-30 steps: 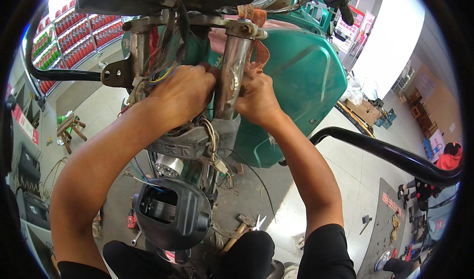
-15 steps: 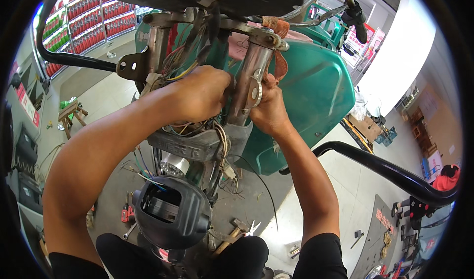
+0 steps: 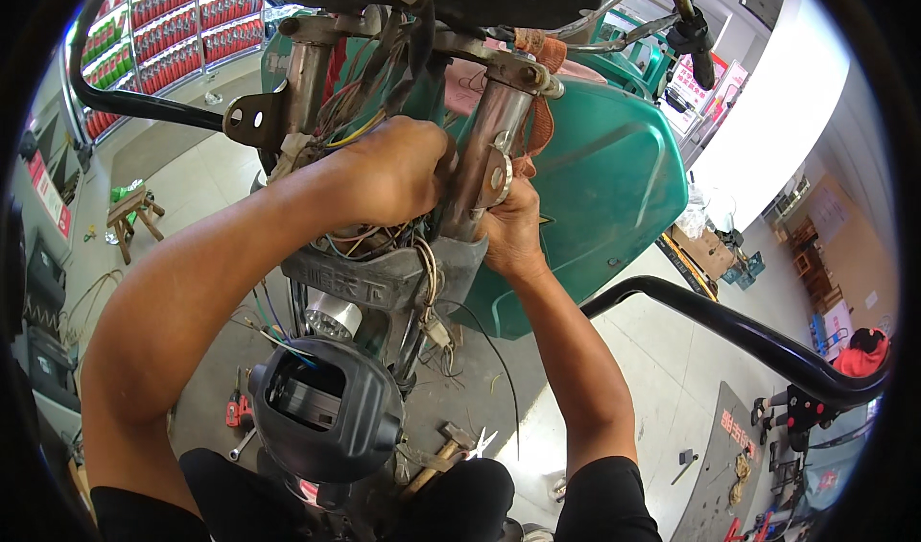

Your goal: The person works on the wiring of a green motorcycle in a workshop. They use electrical tape to wrap wires near the handlebars and use pliers to cut and adjust components. The task involves organizing and securing the wiring harness.

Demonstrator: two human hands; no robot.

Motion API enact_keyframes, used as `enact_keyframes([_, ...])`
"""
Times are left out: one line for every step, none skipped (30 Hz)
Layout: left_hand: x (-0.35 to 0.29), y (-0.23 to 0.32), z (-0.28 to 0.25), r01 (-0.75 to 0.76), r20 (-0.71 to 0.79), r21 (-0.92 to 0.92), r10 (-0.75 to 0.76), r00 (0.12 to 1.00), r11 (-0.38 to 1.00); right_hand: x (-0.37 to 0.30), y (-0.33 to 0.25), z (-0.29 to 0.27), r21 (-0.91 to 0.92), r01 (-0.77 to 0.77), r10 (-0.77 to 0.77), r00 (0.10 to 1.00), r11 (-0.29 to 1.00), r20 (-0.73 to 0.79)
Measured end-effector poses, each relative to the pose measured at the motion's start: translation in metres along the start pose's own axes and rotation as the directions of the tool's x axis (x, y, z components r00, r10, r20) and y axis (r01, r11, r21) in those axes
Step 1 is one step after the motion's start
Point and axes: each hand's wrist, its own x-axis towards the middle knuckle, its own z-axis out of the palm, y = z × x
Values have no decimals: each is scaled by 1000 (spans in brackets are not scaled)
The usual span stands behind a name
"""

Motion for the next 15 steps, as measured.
enact_keyframes([0, -1, 0, 6, -1, 0, -6, 1000, 1000, 1, -3, 1, -29, 24, -24, 1000, 999, 7])
enact_keyframes([0, -2, -1, -2, 4, -12, 2, 1000, 1000, 2, -5, 1, -57, 49, -48, 999, 997, 15])
enact_keyframes([-2, -3, -2, -10, 10, -23, 10, 1000, 1000, 1, -2, 2, -23, 36, -36, 999, 999, 2])
enact_keyframes([-3, -4, -2, -18, 15, -34, 18, 1000, 999, 0, 1, 3, 11, 24, -24, 1000, 1000, -10])
enact_keyframes([-4, -4, -3, -24, 20, -23, 25, 999, 999, 0, 3, 3, 29, 3, -3, 1000, 1000, -5])
enact_keyframes([-6, -7, -2, -31, 26, -15, 31, 999, 999, 0, 3, 4, 45, -21, 21, 1000, 999, 1])
enact_keyframes([-7, -9, -1, -38, 33, -7, 38, 999, 999, 1, 1, 2, 44, -53, 52, 998, 998, 24])
enact_keyframes([-9, -11, 0, -35, 35, -6, 36, 999, 999, 2, 0, 1, 42, -86, 84, 995, 995, 47])
enact_keyframes([-9, -11, 1, -36, 36, -5, 37, 999, 999, 3, 1, -3, 64, -133, 129, 990, 989, 62])
enact_keyframes([-9, -11, 3, -38, 37, -5, 38, 999, 999, 2, 3, -7, 84, -180, 174, 982, 980, 78])
enact_keyframes([-8, -11, 5, -32, 39, -10, 33, 999, 999, 2, 5, -11, 102, -227, 218, 971, 968, 93])
enact_keyframes([-8, -10, 5, -26, 40, -12, 26, 999, 1000, 3, 6, -15, -27, -187, 188, 978, 982, 92])
enact_keyframes([-8, -8, 6, -21, 41, -15, 22, 999, 1000, 3, 6, -18, -158, -143, 159, 983, 977, 93])
enact_keyframes([-8, -7, 11, -33, -12, -51, 33, 999, 998, 3, 5, -21, -187, -151, 167, 983, 971, 76])
enact_keyframes([-15, -17, 15, -16, -63, -65, 12, 998, 998, 7, 8, -8, -180, -152, 167, 983, 972, 75])
